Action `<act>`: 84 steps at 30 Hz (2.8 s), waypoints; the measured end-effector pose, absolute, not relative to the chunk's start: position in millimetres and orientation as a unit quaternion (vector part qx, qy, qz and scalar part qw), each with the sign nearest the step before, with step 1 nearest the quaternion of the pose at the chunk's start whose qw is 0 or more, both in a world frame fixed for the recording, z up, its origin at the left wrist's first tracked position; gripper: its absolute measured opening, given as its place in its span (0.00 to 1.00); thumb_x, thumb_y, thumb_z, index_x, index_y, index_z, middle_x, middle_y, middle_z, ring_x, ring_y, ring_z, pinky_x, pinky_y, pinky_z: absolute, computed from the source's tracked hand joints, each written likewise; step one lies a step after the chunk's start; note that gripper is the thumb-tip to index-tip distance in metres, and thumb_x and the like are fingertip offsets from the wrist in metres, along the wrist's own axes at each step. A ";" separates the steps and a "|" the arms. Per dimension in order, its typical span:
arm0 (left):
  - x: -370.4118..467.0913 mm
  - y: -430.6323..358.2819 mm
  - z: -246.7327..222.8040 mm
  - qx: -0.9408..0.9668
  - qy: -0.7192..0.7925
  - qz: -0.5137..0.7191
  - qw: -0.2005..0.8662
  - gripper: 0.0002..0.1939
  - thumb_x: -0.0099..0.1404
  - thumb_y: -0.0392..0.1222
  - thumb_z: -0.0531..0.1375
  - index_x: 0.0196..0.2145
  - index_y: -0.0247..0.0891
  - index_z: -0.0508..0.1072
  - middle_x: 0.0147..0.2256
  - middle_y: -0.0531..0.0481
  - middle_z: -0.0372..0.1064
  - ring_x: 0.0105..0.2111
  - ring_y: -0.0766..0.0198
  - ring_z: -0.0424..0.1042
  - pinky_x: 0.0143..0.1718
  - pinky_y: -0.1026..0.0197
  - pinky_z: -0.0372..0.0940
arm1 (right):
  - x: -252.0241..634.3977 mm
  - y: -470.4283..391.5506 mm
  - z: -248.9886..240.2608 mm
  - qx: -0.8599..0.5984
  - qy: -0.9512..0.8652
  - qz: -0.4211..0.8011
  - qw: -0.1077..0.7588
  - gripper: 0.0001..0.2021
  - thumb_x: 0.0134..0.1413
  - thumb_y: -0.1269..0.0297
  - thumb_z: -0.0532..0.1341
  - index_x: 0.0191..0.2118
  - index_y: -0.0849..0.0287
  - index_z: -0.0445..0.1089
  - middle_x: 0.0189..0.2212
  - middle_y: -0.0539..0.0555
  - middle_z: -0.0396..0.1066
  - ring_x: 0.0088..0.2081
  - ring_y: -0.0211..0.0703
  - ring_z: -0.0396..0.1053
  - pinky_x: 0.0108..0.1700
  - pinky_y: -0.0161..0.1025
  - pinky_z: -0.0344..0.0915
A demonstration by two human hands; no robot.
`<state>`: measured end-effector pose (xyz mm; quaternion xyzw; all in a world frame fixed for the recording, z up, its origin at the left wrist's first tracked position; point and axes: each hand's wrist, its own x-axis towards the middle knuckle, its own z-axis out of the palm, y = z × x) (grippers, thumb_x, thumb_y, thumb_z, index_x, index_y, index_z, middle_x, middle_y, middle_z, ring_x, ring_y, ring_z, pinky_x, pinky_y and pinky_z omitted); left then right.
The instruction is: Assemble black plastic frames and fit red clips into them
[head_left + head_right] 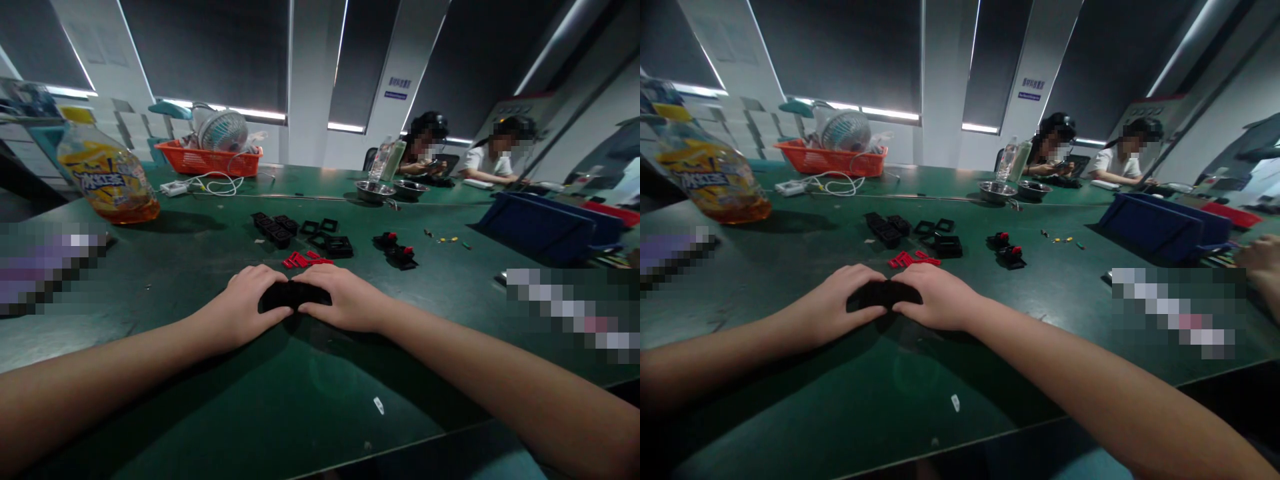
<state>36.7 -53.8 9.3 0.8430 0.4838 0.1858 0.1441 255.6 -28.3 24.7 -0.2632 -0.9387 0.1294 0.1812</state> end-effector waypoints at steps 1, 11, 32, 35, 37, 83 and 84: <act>36.7 -53.8 9.1 0.842 0.484 0.186 0.146 0.21 0.62 0.53 0.57 0.46 0.36 0.72 0.46 0.39 0.71 0.49 0.45 0.66 0.53 0.42 0.61 | 255.7 -28.2 24.6 -0.262 -0.939 0.128 0.182 0.18 0.58 0.67 0.64 0.52 0.68 0.72 0.48 0.64 0.76 0.49 0.50 0.72 0.54 0.47 0.67; 35.5 -53.3 7.9 0.841 0.484 0.188 0.149 0.22 0.62 0.54 0.57 0.46 0.36 0.72 0.46 0.40 0.70 0.49 0.45 0.66 0.52 0.43 0.61 | 256.3 -28.5 23.8 -0.264 -0.940 0.126 0.177 0.16 0.58 0.66 0.64 0.52 0.65 0.72 0.48 0.62 0.75 0.50 0.49 0.72 0.54 0.47 0.66; 36.4 -53.0 7.6 0.840 0.483 0.193 0.155 0.21 0.61 0.54 0.57 0.45 0.36 0.72 0.46 0.39 0.71 0.48 0.45 0.67 0.51 0.42 0.61 | 257.4 -26.5 22.6 -0.263 -0.942 0.118 0.170 0.17 0.59 0.65 0.63 0.52 0.66 0.71 0.47 0.63 0.75 0.49 0.50 0.71 0.54 0.47 0.67; 36.4 -53.0 6.6 0.841 0.481 0.194 0.152 0.21 0.61 0.54 0.57 0.45 0.36 0.72 0.46 0.40 0.71 0.48 0.45 0.66 0.52 0.42 0.60 | 257.4 -27.3 22.6 -0.267 -0.940 0.122 0.173 0.18 0.59 0.65 0.63 0.53 0.67 0.71 0.47 0.63 0.75 0.49 0.50 0.71 0.53 0.47 0.67; 36.4 -53.3 6.4 0.842 0.480 0.194 0.151 0.21 0.61 0.53 0.58 0.46 0.36 0.72 0.46 0.40 0.71 0.48 0.46 0.66 0.52 0.42 0.60 | 257.3 -27.8 22.6 -0.273 -0.938 0.125 0.170 0.17 0.59 0.65 0.64 0.52 0.67 0.71 0.46 0.63 0.75 0.48 0.50 0.71 0.53 0.48 0.67; 35.9 -53.1 7.4 0.844 0.483 0.186 0.139 0.18 0.62 0.52 0.58 0.45 0.38 0.72 0.46 0.41 0.72 0.49 0.46 0.67 0.52 0.42 0.62 | 255.1 -29.9 25.9 -0.286 -0.933 0.143 0.162 0.16 0.58 0.66 0.64 0.52 0.63 0.71 0.49 0.62 0.74 0.51 0.51 0.71 0.55 0.50 0.65; 36.1 -53.3 7.5 0.844 0.483 0.186 0.139 0.19 0.62 0.52 0.58 0.46 0.38 0.72 0.46 0.41 0.71 0.49 0.46 0.67 0.52 0.42 0.62 | 255.1 -29.8 25.7 -0.287 -0.934 0.142 0.162 0.17 0.58 0.66 0.64 0.52 0.64 0.71 0.49 0.63 0.74 0.51 0.52 0.71 0.55 0.50 0.65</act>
